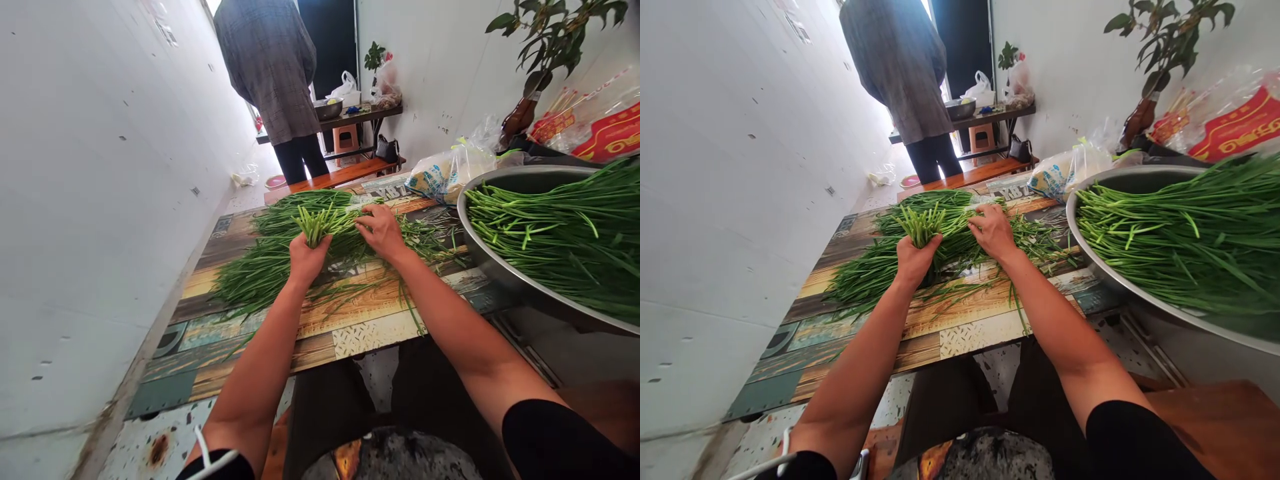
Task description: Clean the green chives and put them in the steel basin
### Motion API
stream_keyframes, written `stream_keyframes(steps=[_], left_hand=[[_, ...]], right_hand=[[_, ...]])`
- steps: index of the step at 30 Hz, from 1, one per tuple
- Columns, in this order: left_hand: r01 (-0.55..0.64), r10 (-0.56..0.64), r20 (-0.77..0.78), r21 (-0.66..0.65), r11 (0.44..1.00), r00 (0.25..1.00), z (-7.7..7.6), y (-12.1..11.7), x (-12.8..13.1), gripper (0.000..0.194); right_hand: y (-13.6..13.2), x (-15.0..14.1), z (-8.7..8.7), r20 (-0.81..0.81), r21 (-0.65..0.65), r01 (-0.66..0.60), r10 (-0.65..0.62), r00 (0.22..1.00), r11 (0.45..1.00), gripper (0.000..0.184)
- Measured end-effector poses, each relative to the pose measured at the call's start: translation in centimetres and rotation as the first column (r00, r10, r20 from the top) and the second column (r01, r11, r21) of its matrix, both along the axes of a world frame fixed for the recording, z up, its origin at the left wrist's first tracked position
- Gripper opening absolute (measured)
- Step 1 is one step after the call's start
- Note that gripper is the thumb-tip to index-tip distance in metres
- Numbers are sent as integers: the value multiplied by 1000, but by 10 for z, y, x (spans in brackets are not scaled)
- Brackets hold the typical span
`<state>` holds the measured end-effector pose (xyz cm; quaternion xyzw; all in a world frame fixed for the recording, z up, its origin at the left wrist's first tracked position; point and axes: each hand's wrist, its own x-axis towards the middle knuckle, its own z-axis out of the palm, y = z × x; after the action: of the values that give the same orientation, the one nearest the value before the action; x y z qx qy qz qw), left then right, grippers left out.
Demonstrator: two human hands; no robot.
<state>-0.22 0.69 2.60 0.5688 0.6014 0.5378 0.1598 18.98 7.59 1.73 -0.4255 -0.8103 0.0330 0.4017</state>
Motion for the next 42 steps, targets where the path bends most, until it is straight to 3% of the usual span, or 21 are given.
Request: stream_keyframes(steps=[9, 12, 16, 20, 22, 25, 28, 30, 36, 38, 40, 42], left_hand=[[-4, 4, -16, -27, 1000, 1000, 1, -1, 2, 23], [8, -9, -30, -47, 999, 1000, 3, -3, 2, 23], [25, -26, -25, -38, 999, 999, 3, -3, 2, 23], [10, -10, -9, -16, 1000, 1000, 0, -1, 0, 27], [13, -14, -10, -9, 1000, 1000, 0, 0, 0, 29], [35, -35, -31, -3, 999, 999, 0, -1, 0, 30], [99, -99, -60, -3, 995, 993, 0, -2, 1, 26], [132, -133, -64, -22, 991, 989, 0, -2, 1, 26], [145, -150, -84, -63, 987, 985, 2, -3, 1, 23], [138, -142, -71, -67, 988, 987, 3, -3, 1, 22], [133, -137, -47, -70, 989, 990, 3, -2, 0, 24], [130, -132, -27, -66, 989, 991, 3, 0, -2, 27]], right_hand=[[-5, -1, 4, 43, -38, -51, 53, 998, 998, 23], [-8, -2, 6, -18, -39, -25, 24, 1000, 999, 26], [-12, -4, 8, 46, -72, 19, -16, 999, 997, 26], [-11, -4, 7, 89, -135, -61, 73, 993, 989, 17], [-9, -4, 8, 26, -189, -115, 122, 992, 975, 12], [-10, -5, 13, -269, -310, -227, 144, 952, 923, 11], [-15, -8, 19, -591, -416, -428, 119, 798, 803, 18], [-18, -11, 22, -699, -425, -541, 117, 706, 726, 22], [-21, -20, 21, -822, -434, -625, -2, 569, 649, 35], [-23, -21, 22, -840, -422, -673, 17, 543, 607, 39], [-25, -21, 23, -820, -423, -696, 83, 567, 580, 40], [-27, -21, 24, -761, -449, -665, 135, 634, 596, 35]])
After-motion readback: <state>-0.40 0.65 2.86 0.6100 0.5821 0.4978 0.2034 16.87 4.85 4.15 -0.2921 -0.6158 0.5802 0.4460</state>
